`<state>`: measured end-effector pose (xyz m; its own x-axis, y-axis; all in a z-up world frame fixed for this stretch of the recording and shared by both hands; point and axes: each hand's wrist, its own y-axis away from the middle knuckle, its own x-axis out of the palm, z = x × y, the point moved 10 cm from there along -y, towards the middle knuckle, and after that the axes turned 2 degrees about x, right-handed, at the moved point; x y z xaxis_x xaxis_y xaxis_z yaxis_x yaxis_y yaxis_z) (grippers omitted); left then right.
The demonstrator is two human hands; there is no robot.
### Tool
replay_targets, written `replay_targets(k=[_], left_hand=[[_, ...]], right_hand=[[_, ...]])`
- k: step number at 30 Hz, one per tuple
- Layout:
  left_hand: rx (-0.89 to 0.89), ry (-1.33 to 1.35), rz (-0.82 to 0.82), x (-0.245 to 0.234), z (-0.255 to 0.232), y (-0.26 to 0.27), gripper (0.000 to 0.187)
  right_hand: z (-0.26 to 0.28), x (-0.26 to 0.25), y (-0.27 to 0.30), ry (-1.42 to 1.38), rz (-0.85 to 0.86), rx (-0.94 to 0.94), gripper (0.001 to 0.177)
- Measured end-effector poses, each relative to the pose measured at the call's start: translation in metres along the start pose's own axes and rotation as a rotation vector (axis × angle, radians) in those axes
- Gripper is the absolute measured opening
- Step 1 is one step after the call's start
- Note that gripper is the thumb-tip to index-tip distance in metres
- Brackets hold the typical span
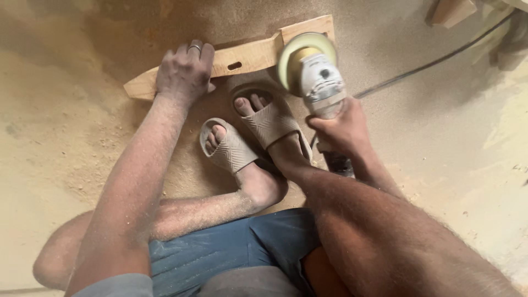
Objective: The person sands a small wooden block and a curved furniture leg using a handheld power sander, turning the pieces over to reach different sides.
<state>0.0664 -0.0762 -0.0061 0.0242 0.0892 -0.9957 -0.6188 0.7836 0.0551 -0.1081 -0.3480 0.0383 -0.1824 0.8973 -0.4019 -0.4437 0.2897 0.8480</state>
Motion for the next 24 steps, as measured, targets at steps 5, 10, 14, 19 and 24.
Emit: replay_targets(k=[5, 10, 14, 19, 24], left_hand=[[-0.018, 0.129, 0.053, -0.014, -0.001, -0.006, 0.065], [-0.023, 0.113, 0.054, -0.02, -0.002, -0.01, 0.07], [-0.039, 0.13, 0.078, -0.021, -0.002, -0.009, 0.067], [-0.026, 0.118, 0.059, -0.02, -0.002, -0.009, 0.07], [-0.005, 0.108, 0.04, -0.011, -0.002, -0.005, 0.068]], right_hand=[[-0.03, -0.051, -0.007, -0.11, -0.202, 0.068, 0.041], [-0.034, -0.075, -0.001, -0.304, -0.36, -0.01, 0.043], [-0.004, -0.046, -0.001, -0.188, -0.181, 0.025, 0.046], [0.047, -0.014, -0.005, -0.002, 0.006, -0.096, 0.045], [0.019, -0.041, -0.013, -0.085, -0.072, 0.077, 0.046]])
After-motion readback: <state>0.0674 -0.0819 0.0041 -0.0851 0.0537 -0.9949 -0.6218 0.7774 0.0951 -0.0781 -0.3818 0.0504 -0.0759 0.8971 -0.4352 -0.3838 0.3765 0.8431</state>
